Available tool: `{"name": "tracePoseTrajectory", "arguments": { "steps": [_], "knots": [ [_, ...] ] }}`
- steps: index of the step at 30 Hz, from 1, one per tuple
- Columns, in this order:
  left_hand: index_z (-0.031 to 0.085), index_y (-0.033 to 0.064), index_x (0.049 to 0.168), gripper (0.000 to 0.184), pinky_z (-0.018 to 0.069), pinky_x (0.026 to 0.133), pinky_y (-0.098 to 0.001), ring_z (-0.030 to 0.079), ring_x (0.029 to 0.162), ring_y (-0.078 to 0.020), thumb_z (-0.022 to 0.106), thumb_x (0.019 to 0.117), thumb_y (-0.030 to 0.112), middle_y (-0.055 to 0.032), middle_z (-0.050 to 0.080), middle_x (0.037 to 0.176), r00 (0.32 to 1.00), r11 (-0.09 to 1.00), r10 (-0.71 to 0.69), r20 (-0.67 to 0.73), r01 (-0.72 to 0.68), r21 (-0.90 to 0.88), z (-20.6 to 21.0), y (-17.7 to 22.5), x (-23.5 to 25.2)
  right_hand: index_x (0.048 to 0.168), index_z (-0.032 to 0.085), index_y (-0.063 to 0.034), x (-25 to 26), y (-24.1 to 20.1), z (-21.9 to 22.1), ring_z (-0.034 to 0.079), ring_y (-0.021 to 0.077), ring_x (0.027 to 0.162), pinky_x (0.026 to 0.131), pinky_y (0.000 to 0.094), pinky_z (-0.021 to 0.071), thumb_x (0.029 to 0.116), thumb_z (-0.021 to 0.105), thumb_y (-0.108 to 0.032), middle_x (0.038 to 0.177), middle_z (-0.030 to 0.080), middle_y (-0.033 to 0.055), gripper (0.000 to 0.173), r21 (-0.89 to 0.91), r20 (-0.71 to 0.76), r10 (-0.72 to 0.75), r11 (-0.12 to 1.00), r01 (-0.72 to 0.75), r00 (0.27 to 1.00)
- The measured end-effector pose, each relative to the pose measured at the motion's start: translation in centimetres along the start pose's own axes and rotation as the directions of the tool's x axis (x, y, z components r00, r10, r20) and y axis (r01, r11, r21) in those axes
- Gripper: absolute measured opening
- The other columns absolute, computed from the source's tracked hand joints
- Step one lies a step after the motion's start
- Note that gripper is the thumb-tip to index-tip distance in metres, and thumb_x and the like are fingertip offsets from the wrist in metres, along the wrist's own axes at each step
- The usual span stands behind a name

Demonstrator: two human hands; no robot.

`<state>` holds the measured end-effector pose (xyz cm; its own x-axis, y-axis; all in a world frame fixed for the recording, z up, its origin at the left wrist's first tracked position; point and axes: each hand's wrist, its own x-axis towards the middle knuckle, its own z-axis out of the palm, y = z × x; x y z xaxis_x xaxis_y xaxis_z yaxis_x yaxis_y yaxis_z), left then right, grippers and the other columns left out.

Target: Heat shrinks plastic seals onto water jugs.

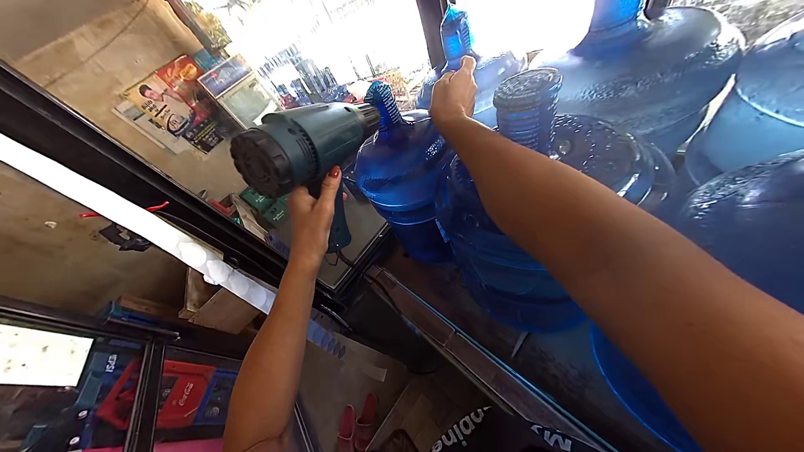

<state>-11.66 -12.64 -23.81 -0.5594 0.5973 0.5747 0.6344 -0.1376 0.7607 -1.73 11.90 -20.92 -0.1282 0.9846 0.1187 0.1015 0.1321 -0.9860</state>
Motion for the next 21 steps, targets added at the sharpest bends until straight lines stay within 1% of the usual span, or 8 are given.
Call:
{"name": "tracePoseTrajectory", "arguments": {
  "steps": [3,7,11,13,15,16,19,21],
  "knots": [
    [0.062,0.0001,0.118,0.03,0.0606,0.084,-0.0288,0.07,0.089,-0.0065,0.064,0.1016,0.025,-0.0025,0.07,0.101,0.978,0.972,0.207,-0.02,-0.203,0.12,1.8,0.2,0.2,0.158,0.029,-0.006,0.1,0.1,0.0,0.056,0.0333,0.133,0.104,0.0524,0.0476,0.1066,0.032,-0.011,0.15,0.05,0.0217,0.052,0.017,-0.004,0.002,1.0,-0.002,1.0],
    [0.064,0.0025,0.121,0.038,0.0562,0.082,-0.0329,0.067,0.087,-0.0111,0.063,0.1025,0.036,-0.0097,0.069,0.101,0.968,0.921,0.246,0.037,-0.246,0.302,1.8,0.6,-0.6,0.157,0.029,-0.0048,-0.3,0.0,-0.3,0.055,0.0314,0.136,0.106,0.0508,0.0466,0.1076,0.031,-0.012,0.151,0.05,0.0208,0.05,0.043,0.017,0.022,0.999,-0.023,1.0],
    [0.063,0.0008,0.12,0.034,0.0613,0.08,-0.0306,0.071,0.084,-0.009,0.065,0.1005,0.029,-0.0051,0.071,0.1,0.988,0.969,0.147,0.039,-0.152,0.193,0.7,-1.4,0.1,0.155,0.032,-0.0032,-0.3,0.0,-0.3,0.056,0.0322,0.134,0.105,0.051,0.048,0.1067,0.034,-0.011,0.148,0.052,0.0221,0.049,0.038,0.039,0.013,0.999,-0.015,0.999],
    [0.062,0.0049,0.122,0.036,0.0599,0.074,-0.0295,0.069,0.078,-0.0088,0.064,0.1021,0.035,-0.0034,0.07,0.098,0.999,0.982,0.022,0.046,-0.03,0.185,-0.4,-1.2,-0.5,0.154,0.036,-0.0036,-0.1,0.1,-0.1,0.057,0.0339,0.132,0.104,0.0536,0.0475,0.1064,0.035,-0.012,0.144,0.056,0.0223,0.048,0.018,0.04,0.009,1.0,-0.009,0.999],
    [0.061,0.0092,0.126,0.042,0.0597,0.072,-0.0327,0.069,0.078,-0.0119,0.063,0.1016,0.043,-0.0046,0.07,0.103,0.994,0.98,-0.078,0.075,0.063,0.189,-1.7,-0.8,-0.9,0.152,0.039,-0.003,0.2,0.3,0.2,0.058,0.0352,0.131,0.104,0.054,0.0475,0.1065,0.035,-0.013,0.14,0.059,0.0229,0.046,-0.01,0.041,-0.015,1.0,0.015,0.999],
    [0.06,0.0099,0.127,0.042,0.0606,0.074,-0.0331,0.07,0.081,-0.0119,0.062,0.1019,0.043,-0.0042,0.069,0.107,0.991,0.981,-0.103,0.09,0.086,0.172,-2.1,-0.8,-0.7,0.15,0.041,-0.0025,0.5,0.4,0.2,0.059,0.0352,0.13,0.104,0.0537,0.0475,0.1063,0.035,-0.013,0.138,0.06,0.0228,0.046,-0.031,0.039,-0.029,0.999,0.031,0.999],
    [0.06,0.0031,0.124,0.032,0.0621,0.077,-0.0299,0.071,0.086,-0.0095,0.063,0.1028,0.026,-0.0041,0.07,0.107,0.994,0.994,-0.098,0.042,0.095,0.062,-2.5,-1.7,0.9,0.147,0.046,-0.0021,1.0,0.6,0.4,0.06,0.0357,0.129,0.103,0.0534,0.0478,0.1057,0.036,-0.012,0.136,0.062,0.0226,0.044,-0.094,0.032,-0.067,0.993,0.07,0.997],
    [0.06,0.0001,0.121,0.028,0.0623,0.075,-0.0297,0.071,0.083,-0.0099,0.061,0.1032,0.021,-0.0045,0.07,0.102,0.996,0.996,-0.091,0.011,0.091,-0.016,-2.7,-2.3,1.9,0.146,0.047,-0.002,1.1,0.8,0.5,0.06,0.0363,0.128,0.103,0.0543,0.0478,0.105,0.037,-0.012,0.135,0.062,0.023,0.043,-0.118,0.036,-0.085,0.989,0.089,0.996]
  ]
}}
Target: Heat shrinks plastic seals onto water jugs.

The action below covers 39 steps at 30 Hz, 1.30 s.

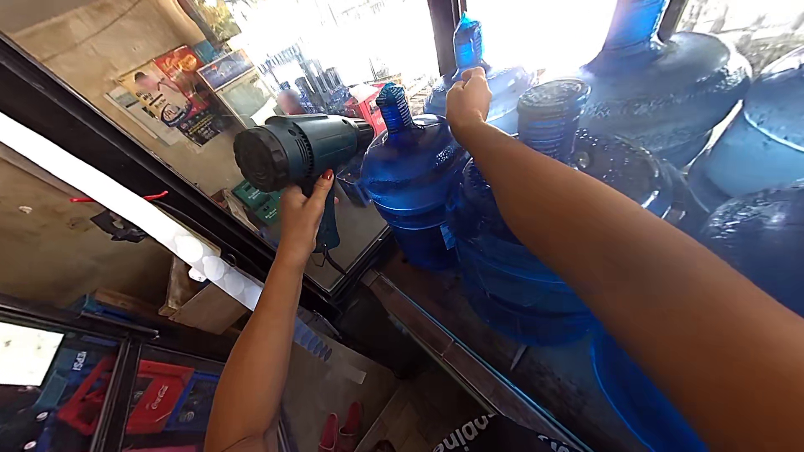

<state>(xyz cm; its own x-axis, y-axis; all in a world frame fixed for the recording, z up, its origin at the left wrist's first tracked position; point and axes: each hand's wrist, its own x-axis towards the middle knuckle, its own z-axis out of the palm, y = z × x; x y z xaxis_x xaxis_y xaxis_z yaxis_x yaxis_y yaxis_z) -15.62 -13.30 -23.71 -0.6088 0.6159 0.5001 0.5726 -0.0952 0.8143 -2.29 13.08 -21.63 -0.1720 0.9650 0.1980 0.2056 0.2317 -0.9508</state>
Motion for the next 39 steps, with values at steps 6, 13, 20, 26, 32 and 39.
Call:
{"name": "tracePoseTrajectory", "arguments": {
  "steps": [6,13,20,26,32,39],
  "knots": [
    [0.06,0.002,0.12,0.029,0.0628,0.075,-0.0312,0.072,0.08,-0.0118,0.06,0.1042,0.026,-0.0034,0.071,0.097,1.0,0.992,0.011,-0.015,-0.013,-0.123,-1.2,-1.3,3.0,0.14,0.052,0.0039,0.5,0.7,0.2,0.057,0.0427,0.129,0.104,0.0614,0.0442,0.1044,0.038,-0.013,0.135,0.06,0.0291,0.041,-0.135,0.018,-0.082,0.987,0.084,0.996],
    [0.059,0.0052,0.123,0.028,0.0638,0.076,-0.0335,0.073,0.083,-0.0142,0.057,0.1054,0.026,-0.0032,0.072,0.099,0.998,0.953,0.031,0.055,-0.013,-0.304,-2.8,-1.7,6.0,0.14,0.053,0.0034,1.7,1.5,0.8,0.058,0.0415,0.128,0.106,0.0603,0.0423,0.1075,0.033,-0.015,0.133,0.062,0.0275,0.043,-0.244,0.029,-0.119,0.962,0.122,0.992],
    [0.06,0.0062,0.123,0.028,0.0629,0.073,-0.0309,0.071,0.08,-0.0122,0.059,0.1041,0.026,-0.0026,0.071,0.099,1.0,0.942,-0.019,0.023,0.026,-0.334,-3.4,-3.3,4.2,0.137,0.055,0.0043,1.2,0.4,1.3,0.056,0.0455,0.128,0.104,0.0648,0.0402,0.1096,0.032,-0.022,0.133,0.06,0.0307,0.045,-0.351,0.108,-0.147,0.919,0.176,0.983],
    [0.059,0.008,0.129,0.033,0.0624,0.078,-0.0328,0.071,0.089,-0.0134,0.062,0.1023,0.028,-0.003,0.071,0.106,0.987,0.949,0.031,-0.159,-0.08,-0.307,-3.1,-7.1,-0.2,0.152,0.036,0.0116,3.2,-5.8,9.3,0.021,0.0482,0.153,0.122,0.0644,0.0185,0.1084,0.025,-0.048,0.159,0.031,0.035,0.075,-0.591,0.361,-0.31,0.654,0.473,0.88],
    [0.062,0.0063,0.12,0.024,0.0631,0.078,-0.0267,0.072,0.087,-0.0076,0.062,0.0998,0.019,0.0042,0.072,0.097,0.976,0.948,0.015,-0.218,-0.084,-0.307,-3.9,-8.8,-2.7,0.148,0.047,0.0051,4.5,-8.8,12.5,0.038,0.0466,0.146,0.114,0.0686,0.0273,0.1133,0.015,-0.044,0.154,0.043,0.0314,0.068,-0.697,0.594,0.051,0.531,0.482,0.803],
    [0.062,0.0106,0.122,0.023,0.063,0.077,-0.0285,0.071,0.088,-0.0103,0.063,0.1011,0.021,0.0019,0.071,0.102,0.993,0.94,-0.015,-0.118,-0.026,-0.341,-4.6,-7.4,-3.2,0.155,0.035,0.0034,6.4,-8.0,11.8,0.035,0.047,0.147,0.116,0.0662,0.0261,0.1106,0.008,-0.053,0.158,0.035,0.0325,0.077,-0.614,0.562,0.014,0.677,0.406,0.827]
  ]
}}
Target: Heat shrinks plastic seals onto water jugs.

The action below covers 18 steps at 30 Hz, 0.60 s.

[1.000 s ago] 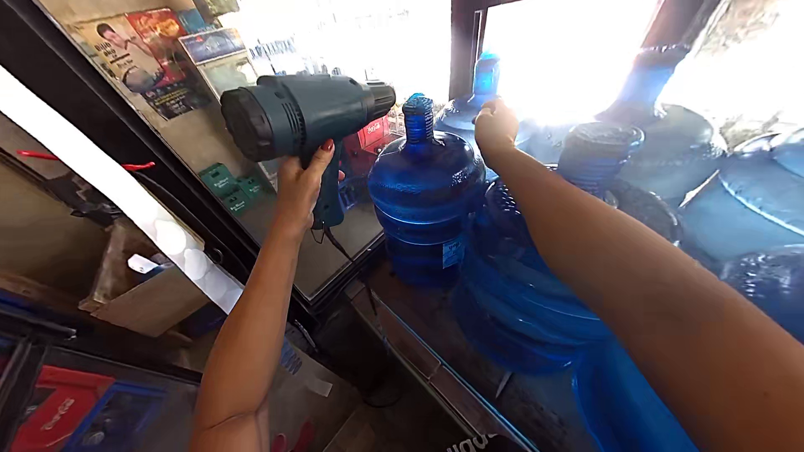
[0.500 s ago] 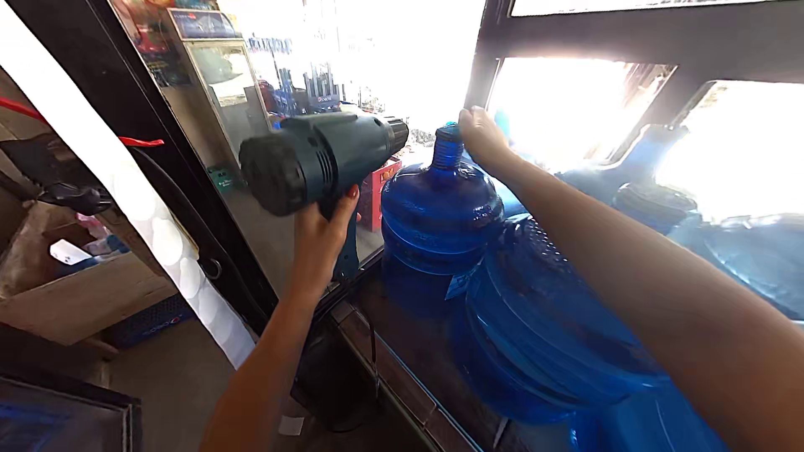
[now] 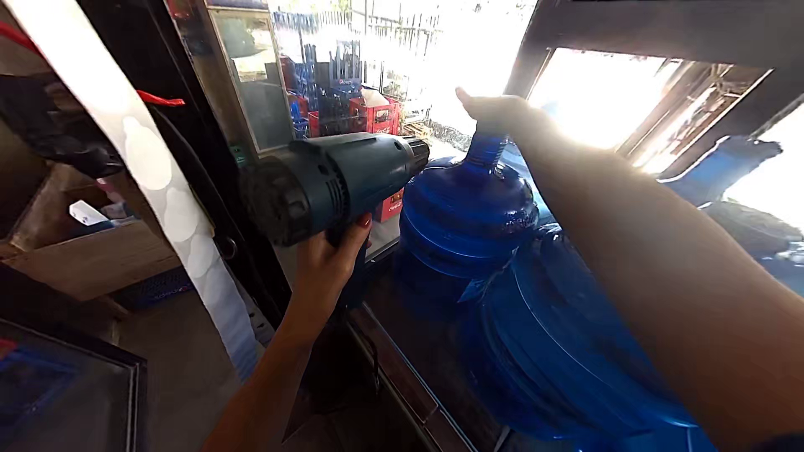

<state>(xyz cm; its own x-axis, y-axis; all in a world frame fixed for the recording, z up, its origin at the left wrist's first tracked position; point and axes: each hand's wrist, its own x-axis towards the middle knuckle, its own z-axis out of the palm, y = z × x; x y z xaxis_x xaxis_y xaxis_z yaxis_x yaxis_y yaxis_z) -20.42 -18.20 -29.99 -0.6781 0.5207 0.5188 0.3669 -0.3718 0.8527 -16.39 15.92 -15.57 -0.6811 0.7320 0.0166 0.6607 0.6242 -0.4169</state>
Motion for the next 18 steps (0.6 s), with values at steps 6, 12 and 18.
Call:
{"name": "tracePoseTrajectory", "arguments": {
  "steps": [6,12,18],
  "knots": [
    [0.062,0.0032,0.122,0.028,0.0632,0.077,-0.0348,0.071,0.084,-0.0158,0.062,0.1022,0.023,-0.0072,0.07,0.102,0.993,0.99,-0.025,0.116,0.041,-0.131,3.2,0.2,6.0,0.163,0.006,0.001,-3.2,4.8,0.2,0.033,0.0598,0.143,0.111,0.0714,0.0323,0.1096,0.038,-0.009,0.16,0.018,0.0419,0.063,-0.165,-0.221,-0.121,0.983,0.086,0.968],
    [0.062,0.0022,0.122,0.031,0.0611,0.073,-0.0327,0.07,0.081,-0.0146,0.062,0.1029,0.027,-0.0084,0.07,0.101,0.976,0.989,-0.121,0.179,0.135,-0.067,4.4,1.4,8.2,0.13,0.055,0.0156,-8.2,8.5,-1.0,0.05,0.0536,0.131,0.104,0.0727,0.0361,0.1101,0.036,-0.04,0.135,0.054,0.0398,0.062,0.085,-0.3,0.179,0.983,-0.161,0.937],
    [0.064,0.0024,0.121,0.036,0.0606,0.082,-0.0375,0.071,0.09,-0.0151,0.066,0.0993,0.032,-0.0088,0.071,0.103,0.998,0.996,0.052,0.035,-0.054,0.072,3.4,-0.6,5.7,0.141,0.042,0.0146,-9.1,2.2,4.4,0.05,0.0463,0.131,0.108,0.0626,0.0405,0.0965,0.068,-0.035,0.14,0.05,0.0359,0.071,0.505,-0.294,0.287,0.856,-0.107,0.912]
  ]
}}
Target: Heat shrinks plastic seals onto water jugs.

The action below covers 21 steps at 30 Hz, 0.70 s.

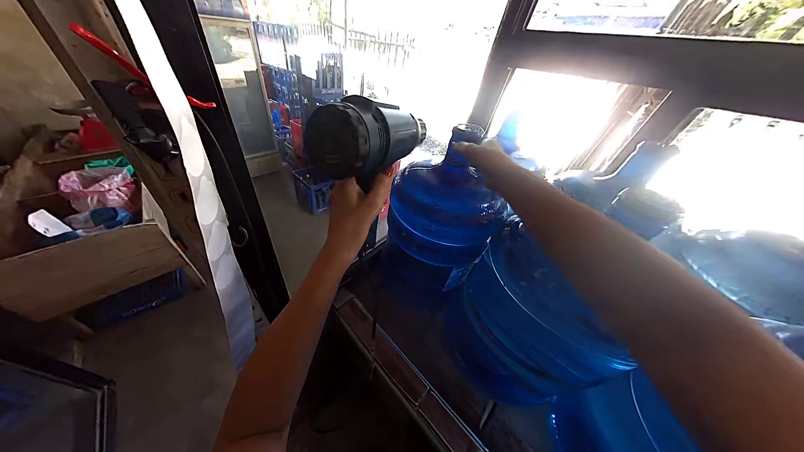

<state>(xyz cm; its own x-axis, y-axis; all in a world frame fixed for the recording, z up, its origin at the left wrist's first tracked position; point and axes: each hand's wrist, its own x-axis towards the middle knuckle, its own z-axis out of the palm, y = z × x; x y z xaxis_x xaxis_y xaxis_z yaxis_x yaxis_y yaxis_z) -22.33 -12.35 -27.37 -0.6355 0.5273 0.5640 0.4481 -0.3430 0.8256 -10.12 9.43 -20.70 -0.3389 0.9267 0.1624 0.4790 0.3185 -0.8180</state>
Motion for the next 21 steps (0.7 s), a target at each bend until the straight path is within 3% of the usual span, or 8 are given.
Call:
{"name": "tracePoseTrajectory", "arguments": {
  "steps": [2,4,7,10,12,15,18,21],
  "knots": [
    [0.062,0.0037,0.123,0.036,0.0622,0.082,-0.0347,0.071,0.091,-0.0127,0.065,0.1002,0.031,-0.0067,0.07,0.105,0.997,0.998,0.057,-0.047,-0.057,-0.002,-0.7,0.4,-1.0,0.149,0.03,0.012,1.3,-0.8,3.5,0.045,0.0447,0.139,0.112,0.0594,0.0384,0.0919,0.071,-0.039,0.148,0.043,0.0346,0.087,0.071,-0.177,0.061,0.996,-0.049,0.982],
    [0.061,0.0073,0.125,0.036,0.0612,0.078,-0.0318,0.07,0.087,-0.011,0.065,0.1013,0.033,-0.0048,0.07,0.105,0.994,0.996,0.091,-0.065,-0.09,0.022,-1.8,0.9,-2.1,0.149,0.03,0.011,1.7,-1.4,5.4,0.051,0.0412,0.135,0.109,0.0536,0.0434,0.0923,0.07,-0.038,0.144,0.049,0.0316,0.084,0.041,-0.336,0.073,0.997,-0.063,0.939],
    [0.062,0.0095,0.124,0.03,0.0609,0.076,-0.0275,0.069,0.086,-0.0083,0.066,0.1014,0.028,-0.0019,0.069,0.104,0.982,0.984,0.18,-0.064,-0.178,0.027,-3.3,0.8,-2.9,0.146,0.034,0.0109,2.8,0.4,5.0,0.058,0.0393,0.127,0.107,0.0521,0.0468,0.0887,0.076,-0.028,0.135,0.057,0.0305,0.081,0.06,-0.345,-0.064,0.994,0.09,0.936],
    [0.061,0.0103,0.126,0.029,0.0616,0.082,-0.0265,0.07,0.093,-0.0069,0.066,0.1015,0.025,0.0005,0.069,0.108,0.974,0.975,0.223,-0.048,-0.223,0.016,-4.0,0.8,-3.0,0.14,0.044,0.0085,5.2,3.0,2.8,0.063,0.0294,0.118,0.103,0.0453,0.0501,0.0823,0.081,-0.02,0.127,0.062,0.0243,0.074,0.2,-0.15,-0.256,0.938,0.282,0.955],
    [0.061,0.0119,0.127,0.029,0.0611,0.08,-0.0249,0.07,0.092,-0.0066,0.065,0.1019,0.026,0.0017,0.069,0.108,0.978,0.978,0.209,-0.018,-0.209,0.009,-4.2,0.9,-2.8,0.135,0.051,0.0046,5.9,3.6,0.8,0.065,0.0179,0.108,0.096,0.0369,0.0543,0.0853,0.078,-0.017,0.121,0.065,0.0158,0.061,0.25,0.067,-0.341,0.915,0.316,0.937],
    [0.06,0.0133,0.13,0.032,0.0619,0.079,-0.0271,0.071,0.092,-0.0091,0.064,0.1025,0.029,0.0009,0.069,0.111,0.986,0.986,0.16,0.039,-0.158,-0.047,-4.2,1.1,-1.8,0.122,0.06,-0.0053,6.4,3.1,-1.8,0.065,0.003,0.092,0.087,0.025,0.0568,0.0933,0.067,-0.009,0.104,0.068,-0.0008,0.03,0.269,0.359,-0.404,0.908,0.322,0.841],
    [0.06,0.0119,0.126,0.027,0.0628,0.08,-0.0279,0.071,0.091,-0.0089,0.063,0.1026,0.025,0.0024,0.069,0.109,0.989,0.985,0.132,0.067,-0.123,-0.118,-3.6,1.4,-0.6,0.116,0.06,-0.0108,7.6,3.2,-2.7,0.066,0.0008,0.088,0.083,0.0216,0.0572,0.0929,0.06,-0.003,0.098,0.069,-0.0062,0.024,0.342,0.487,-0.427,0.896,0.284,0.762],
    [0.062,0.0073,0.119,0.021,0.0638,0.079,-0.0285,0.072,0.087,-0.0089,0.061,0.1025,0.02,0.002,0.071,0.101,0.992,0.99,0.062,0.107,-0.047,-0.134,-2.9,2.1,0.5,0.117,0.058,-0.0117,7.6,3.5,-2.6,0.067,0.0025,0.09,0.084,0.0228,0.0576,0.0954,0.058,-0.003,0.1,0.069,-0.006,0.023,0.396,0.535,-0.407,0.895,0.206,0.74]
  ]
}}
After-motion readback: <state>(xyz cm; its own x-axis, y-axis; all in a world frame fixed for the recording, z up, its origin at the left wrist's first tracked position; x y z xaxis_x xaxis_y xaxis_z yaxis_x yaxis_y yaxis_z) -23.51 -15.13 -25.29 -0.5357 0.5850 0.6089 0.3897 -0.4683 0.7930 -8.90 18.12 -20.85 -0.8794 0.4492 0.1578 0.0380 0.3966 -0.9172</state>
